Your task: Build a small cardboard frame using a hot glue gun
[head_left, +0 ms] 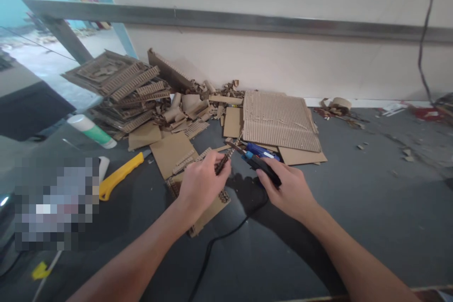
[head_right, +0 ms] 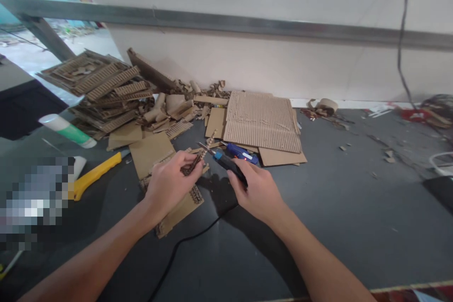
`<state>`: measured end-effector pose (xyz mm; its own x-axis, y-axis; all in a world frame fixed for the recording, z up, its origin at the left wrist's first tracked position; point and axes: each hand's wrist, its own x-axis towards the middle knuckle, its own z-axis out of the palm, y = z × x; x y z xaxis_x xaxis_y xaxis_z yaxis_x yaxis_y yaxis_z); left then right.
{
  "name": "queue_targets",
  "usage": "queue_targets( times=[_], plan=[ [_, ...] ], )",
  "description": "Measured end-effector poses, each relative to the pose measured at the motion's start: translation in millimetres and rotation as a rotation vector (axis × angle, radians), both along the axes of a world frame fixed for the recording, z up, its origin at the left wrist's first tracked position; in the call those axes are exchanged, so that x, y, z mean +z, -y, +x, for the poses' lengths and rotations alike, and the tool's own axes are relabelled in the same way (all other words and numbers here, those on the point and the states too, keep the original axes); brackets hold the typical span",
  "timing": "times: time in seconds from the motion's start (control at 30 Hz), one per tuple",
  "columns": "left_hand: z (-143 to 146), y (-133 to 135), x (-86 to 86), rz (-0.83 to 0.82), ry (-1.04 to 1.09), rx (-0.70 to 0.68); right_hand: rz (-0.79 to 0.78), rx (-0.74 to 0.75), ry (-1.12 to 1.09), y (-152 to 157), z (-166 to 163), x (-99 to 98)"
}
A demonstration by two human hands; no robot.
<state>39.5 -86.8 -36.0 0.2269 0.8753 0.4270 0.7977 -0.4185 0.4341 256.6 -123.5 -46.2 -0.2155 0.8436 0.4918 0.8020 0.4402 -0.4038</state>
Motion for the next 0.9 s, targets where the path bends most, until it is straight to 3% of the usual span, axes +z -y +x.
queue_targets(
  times=[0.2, 0.67, 0.9],
  plan=[
    [3.1, 2.7, 1.8, 0.067, 0.084, 0.005, 0.093, -0.039, 0.097, 4.0, -0.3, 0.4],
    [1.3, 1.3, -0.7, 0.008, 0.027, 0.019, 0.121, -0.068, 0.166, 7.4, -2.9, 2.8],
    [2.7, 1.1, 2.6, -0.066, 0.017, -0.043, 0.122, -0.075, 0.146, 9.3, -5.5, 4.0]
  ],
)
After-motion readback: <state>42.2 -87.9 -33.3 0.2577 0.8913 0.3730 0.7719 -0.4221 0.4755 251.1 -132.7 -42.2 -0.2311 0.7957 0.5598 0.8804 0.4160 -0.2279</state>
